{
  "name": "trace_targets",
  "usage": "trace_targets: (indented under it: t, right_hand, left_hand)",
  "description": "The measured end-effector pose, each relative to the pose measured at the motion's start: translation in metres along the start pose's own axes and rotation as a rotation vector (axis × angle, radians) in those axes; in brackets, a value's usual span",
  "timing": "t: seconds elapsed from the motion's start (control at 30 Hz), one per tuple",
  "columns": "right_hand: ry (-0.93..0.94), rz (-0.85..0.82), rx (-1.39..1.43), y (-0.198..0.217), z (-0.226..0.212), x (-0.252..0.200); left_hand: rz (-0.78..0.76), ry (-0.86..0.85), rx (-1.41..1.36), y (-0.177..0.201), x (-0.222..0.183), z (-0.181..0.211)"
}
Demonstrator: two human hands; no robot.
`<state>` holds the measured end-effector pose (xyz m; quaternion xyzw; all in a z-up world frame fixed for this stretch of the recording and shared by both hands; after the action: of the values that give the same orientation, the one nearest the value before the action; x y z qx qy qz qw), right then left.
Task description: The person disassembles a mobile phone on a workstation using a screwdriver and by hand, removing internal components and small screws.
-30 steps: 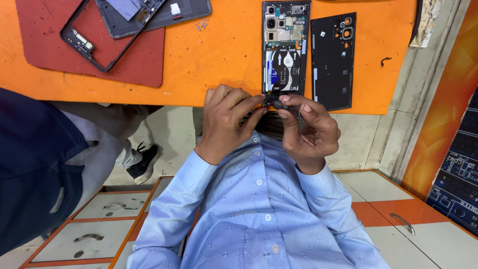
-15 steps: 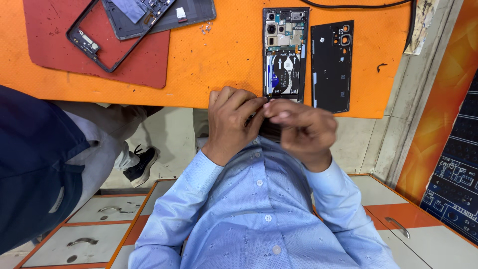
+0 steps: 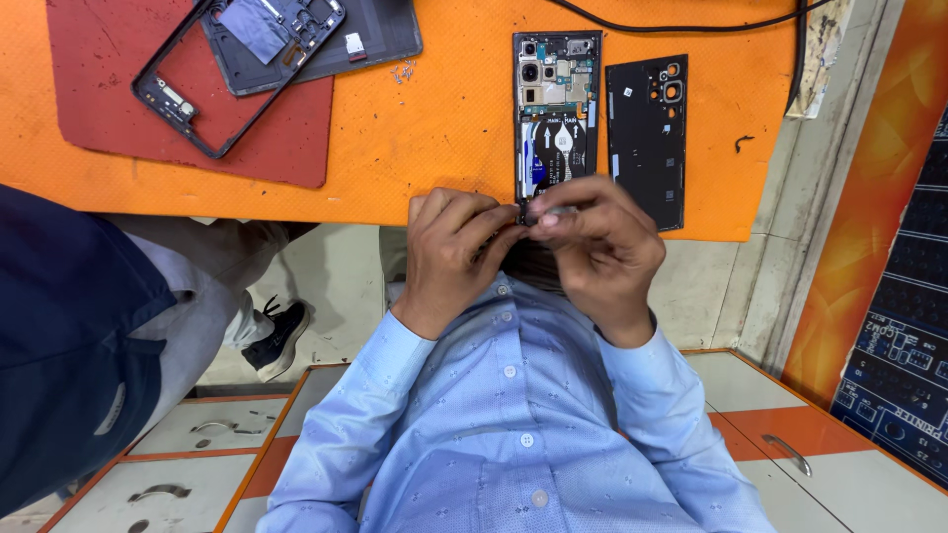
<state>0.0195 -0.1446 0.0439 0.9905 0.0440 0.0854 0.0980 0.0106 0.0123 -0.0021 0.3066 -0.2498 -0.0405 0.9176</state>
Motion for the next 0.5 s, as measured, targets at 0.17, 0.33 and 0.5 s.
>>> trace_targets:
  t: [0.17, 0.33, 0.5]
  right_hand:
    - [-0.018, 0.111, 0.054, -0.005, 0.007, -0.003]
    - [-0.032, 0.141, 0.099, -0.007, 0.013, -0.007]
    - [0.053, 0.109, 0.024, -0.006, 0.007, -0.008]
  left_hand:
    - [0.0, 0.005, 0.005, 0.001, 0.0, 0.0]
    - [-0.019, 0.005, 0.006, 0.003, 0.002, 0.001]
    - [0.007, 0.014, 0.023, 0.004, 0.004, 0.012]
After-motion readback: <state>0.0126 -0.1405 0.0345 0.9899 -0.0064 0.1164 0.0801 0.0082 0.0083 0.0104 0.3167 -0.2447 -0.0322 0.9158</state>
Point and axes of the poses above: each hand's wrist, its own x-axis towards the middle knuckle, its own y-axis out of the back of the hand, z = x × y, the point moved 5 cm from there along x, towards the middle knuckle, and after that the axes turned 7 degrees about -y, right-handed, at the moved point
